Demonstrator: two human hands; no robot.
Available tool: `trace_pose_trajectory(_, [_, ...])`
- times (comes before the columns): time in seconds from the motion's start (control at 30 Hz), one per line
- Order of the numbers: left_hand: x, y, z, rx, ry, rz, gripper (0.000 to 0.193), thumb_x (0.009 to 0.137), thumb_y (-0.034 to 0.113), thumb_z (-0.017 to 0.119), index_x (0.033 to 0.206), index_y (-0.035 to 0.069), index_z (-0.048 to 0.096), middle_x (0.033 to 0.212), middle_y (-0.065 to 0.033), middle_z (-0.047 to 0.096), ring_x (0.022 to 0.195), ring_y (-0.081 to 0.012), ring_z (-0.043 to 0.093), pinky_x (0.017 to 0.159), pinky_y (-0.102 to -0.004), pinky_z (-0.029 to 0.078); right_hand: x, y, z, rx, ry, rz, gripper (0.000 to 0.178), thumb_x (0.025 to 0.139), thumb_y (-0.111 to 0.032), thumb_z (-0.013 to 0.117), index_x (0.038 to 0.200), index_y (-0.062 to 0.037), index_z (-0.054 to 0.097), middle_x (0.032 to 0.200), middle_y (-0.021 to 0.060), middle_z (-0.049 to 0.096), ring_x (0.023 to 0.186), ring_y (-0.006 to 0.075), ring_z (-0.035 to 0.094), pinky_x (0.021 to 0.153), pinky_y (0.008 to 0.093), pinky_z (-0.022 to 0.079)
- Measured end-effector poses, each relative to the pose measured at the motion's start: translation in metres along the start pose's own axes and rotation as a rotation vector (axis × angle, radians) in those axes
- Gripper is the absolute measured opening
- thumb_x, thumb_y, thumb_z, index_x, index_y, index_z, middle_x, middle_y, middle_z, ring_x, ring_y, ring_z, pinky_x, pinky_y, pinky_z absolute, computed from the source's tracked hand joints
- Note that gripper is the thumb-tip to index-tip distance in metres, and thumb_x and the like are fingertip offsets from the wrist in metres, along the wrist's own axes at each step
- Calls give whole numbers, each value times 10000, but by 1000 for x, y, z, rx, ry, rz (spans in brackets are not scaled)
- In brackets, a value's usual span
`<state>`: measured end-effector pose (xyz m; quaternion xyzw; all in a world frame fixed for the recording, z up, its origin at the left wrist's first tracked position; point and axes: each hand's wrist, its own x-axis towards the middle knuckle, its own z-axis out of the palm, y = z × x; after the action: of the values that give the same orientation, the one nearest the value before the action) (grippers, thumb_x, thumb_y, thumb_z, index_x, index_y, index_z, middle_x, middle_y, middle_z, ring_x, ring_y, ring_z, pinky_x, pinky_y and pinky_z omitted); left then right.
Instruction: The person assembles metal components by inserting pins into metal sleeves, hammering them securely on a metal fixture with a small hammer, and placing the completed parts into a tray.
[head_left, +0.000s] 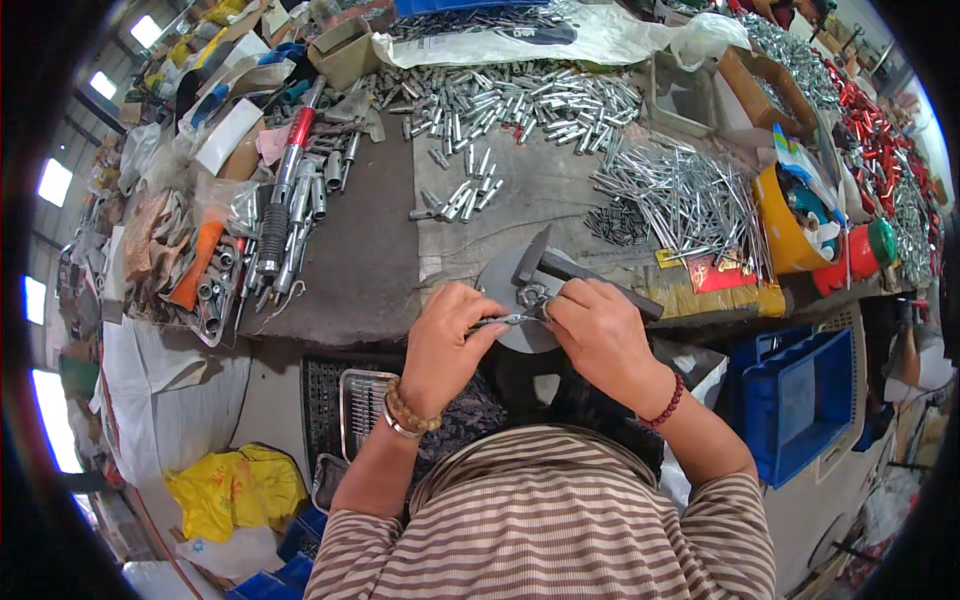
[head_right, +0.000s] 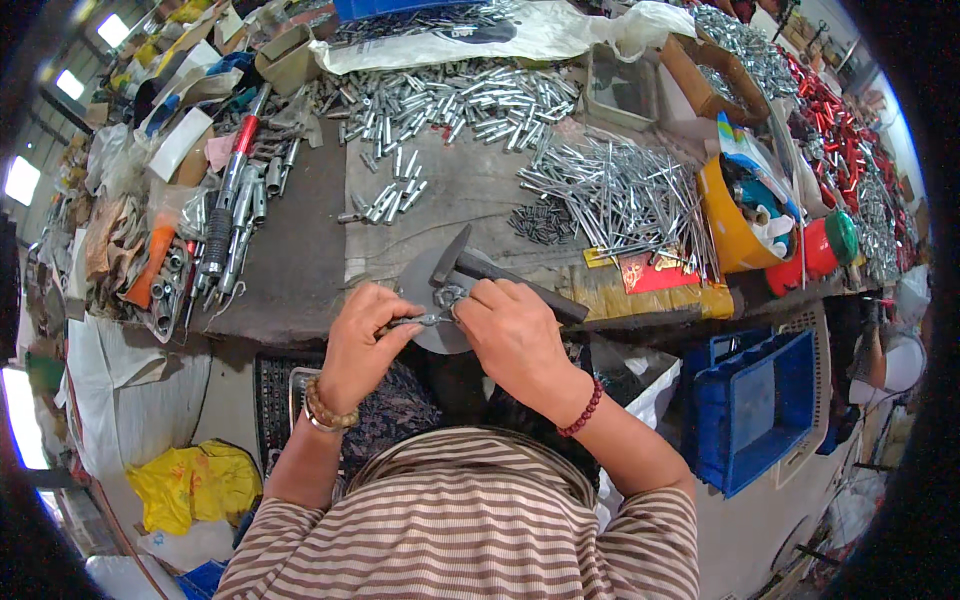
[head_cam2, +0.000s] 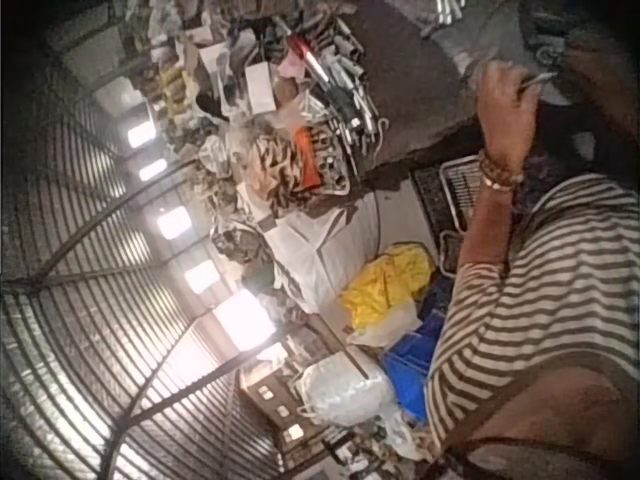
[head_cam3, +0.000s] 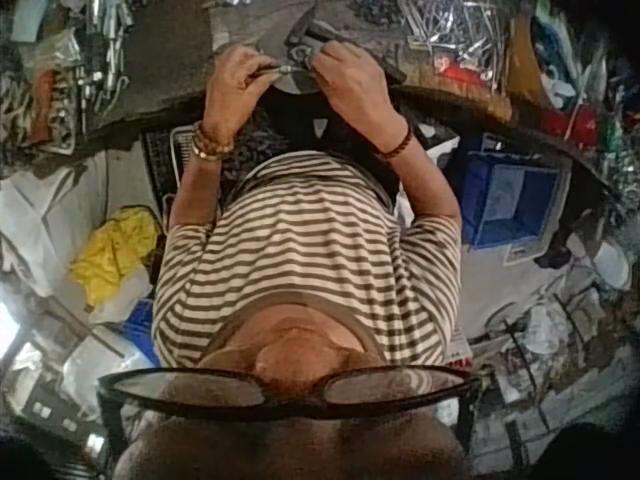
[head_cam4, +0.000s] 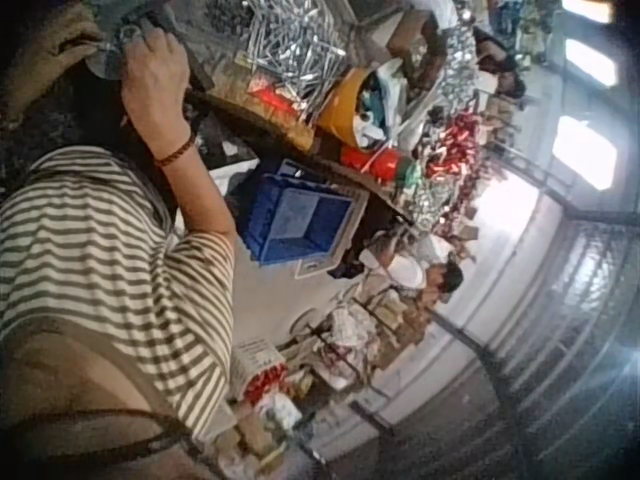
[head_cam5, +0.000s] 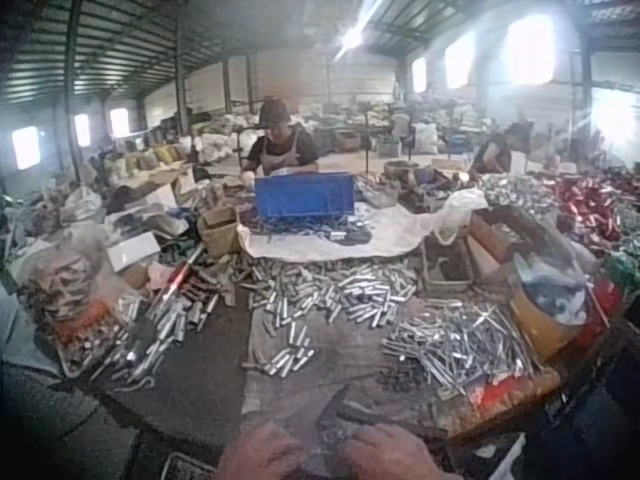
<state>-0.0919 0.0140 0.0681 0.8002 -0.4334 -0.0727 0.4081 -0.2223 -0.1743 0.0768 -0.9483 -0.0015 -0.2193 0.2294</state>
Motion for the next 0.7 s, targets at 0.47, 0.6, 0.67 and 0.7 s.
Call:
trace_pose_trajectory(0.47, [-5,-2,10,-84,40,-33,140,807,21,798,942,24,761,891,-66,619,846,-218,622,740,-321,491,-4,4,15,-20,47,-56,131,768,-46,746,869,-85,671,888,71,589,838,281,612,749,409,512])
trace_pose_trajectory(0.6, [-7,0,8,-77,37,-23,132,813,18,798,938,22,757,890,-67,609,826,-215,615,729,-317,487,-6,2,4,70,96,-8,165,741,-76,785,861,-80,671,884,66,600,850,292,629,742,425,516])
trace_pose_trajectory(0.67, [-8,-1,8,-53,55,-4,125,820,18,793,939,23,756,893,-71,606,819,-218,613,726,-322,487,-9,16,-5,40,159,31,194,738,-78,801,879,-66,668,876,87,610,830,320,643,717,445,517])
trace_pose_trajectory(0.7, [-8,0,8,-55,57,0,125,820,18,793,939,23,756,893,-71,606,819,-218,613,726,-322,487,-10,26,-13,-19,191,162,174,762,-73,780,894,-70,667,869,99,602,831,332,645,716,454,521])
